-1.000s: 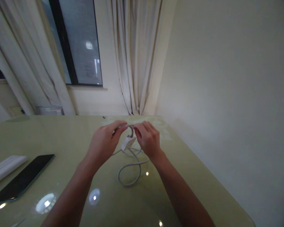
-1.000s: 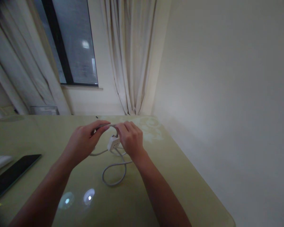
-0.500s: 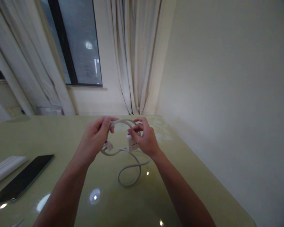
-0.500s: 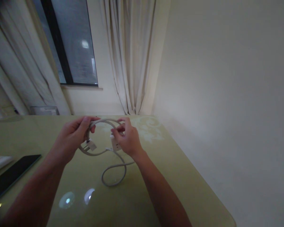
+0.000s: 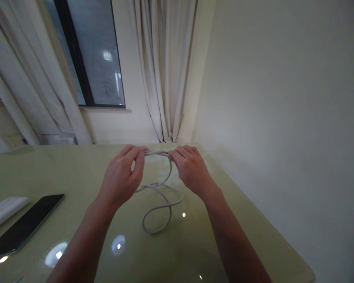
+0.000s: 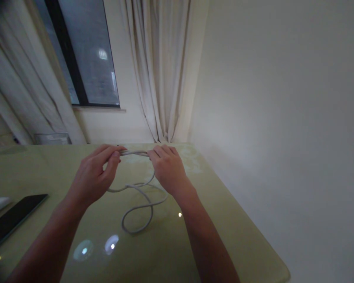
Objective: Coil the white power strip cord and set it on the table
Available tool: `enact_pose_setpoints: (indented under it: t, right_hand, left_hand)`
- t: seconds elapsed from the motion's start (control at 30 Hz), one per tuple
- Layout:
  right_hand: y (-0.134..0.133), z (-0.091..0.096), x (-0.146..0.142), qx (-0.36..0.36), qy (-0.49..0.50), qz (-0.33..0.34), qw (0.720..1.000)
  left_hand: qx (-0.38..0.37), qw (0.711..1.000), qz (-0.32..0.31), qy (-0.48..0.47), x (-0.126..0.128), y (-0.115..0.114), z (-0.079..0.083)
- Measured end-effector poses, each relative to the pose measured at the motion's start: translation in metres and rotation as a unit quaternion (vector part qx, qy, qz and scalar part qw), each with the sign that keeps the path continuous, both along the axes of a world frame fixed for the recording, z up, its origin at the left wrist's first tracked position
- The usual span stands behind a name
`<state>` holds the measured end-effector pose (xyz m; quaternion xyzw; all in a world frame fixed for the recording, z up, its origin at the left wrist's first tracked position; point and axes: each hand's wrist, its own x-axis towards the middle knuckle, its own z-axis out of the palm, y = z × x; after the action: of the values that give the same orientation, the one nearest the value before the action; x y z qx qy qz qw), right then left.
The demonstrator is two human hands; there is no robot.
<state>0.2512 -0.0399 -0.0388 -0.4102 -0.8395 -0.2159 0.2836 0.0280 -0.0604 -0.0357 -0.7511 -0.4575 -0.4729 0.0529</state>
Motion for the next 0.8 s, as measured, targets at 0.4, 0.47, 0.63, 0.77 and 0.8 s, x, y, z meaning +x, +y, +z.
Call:
enact_pose_setpoints:
  t: [0.4,0.47,0.63,0.77,0.8]
  right_hand:
    - [0.002,-0.013,-0.014,0.109,0.006,-0.012,0.994]
    - [0.002,-0.014,-0.015,0.112,0.004,-0.006,0.994]
    - [0.003,-0.017,-0.019,0.161,0.023,0.014,0.987]
    - [0.002,-0.021,-0.024,0.182,0.06,0.034,0.981]
    - [0.002,-0.023,-0.025,0.18,0.071,0.033,0.981]
  left_hand:
    - [-0.054,0.987,0.077,-0.128,-0.012,0.008,-0.004]
    - [-0.058,0.983,0.056,-0.165,-0.013,0.008,-0.003]
    - [-0.094,0.906,-0.025,-0.412,-0.011,0.019,-0.009]
    - [-0.154,0.778,-0.07,-0.605,-0.013,0.028,-0.009]
    - [-0.195,0.746,-0.087,-0.631,-0.015,0.03,-0.008]
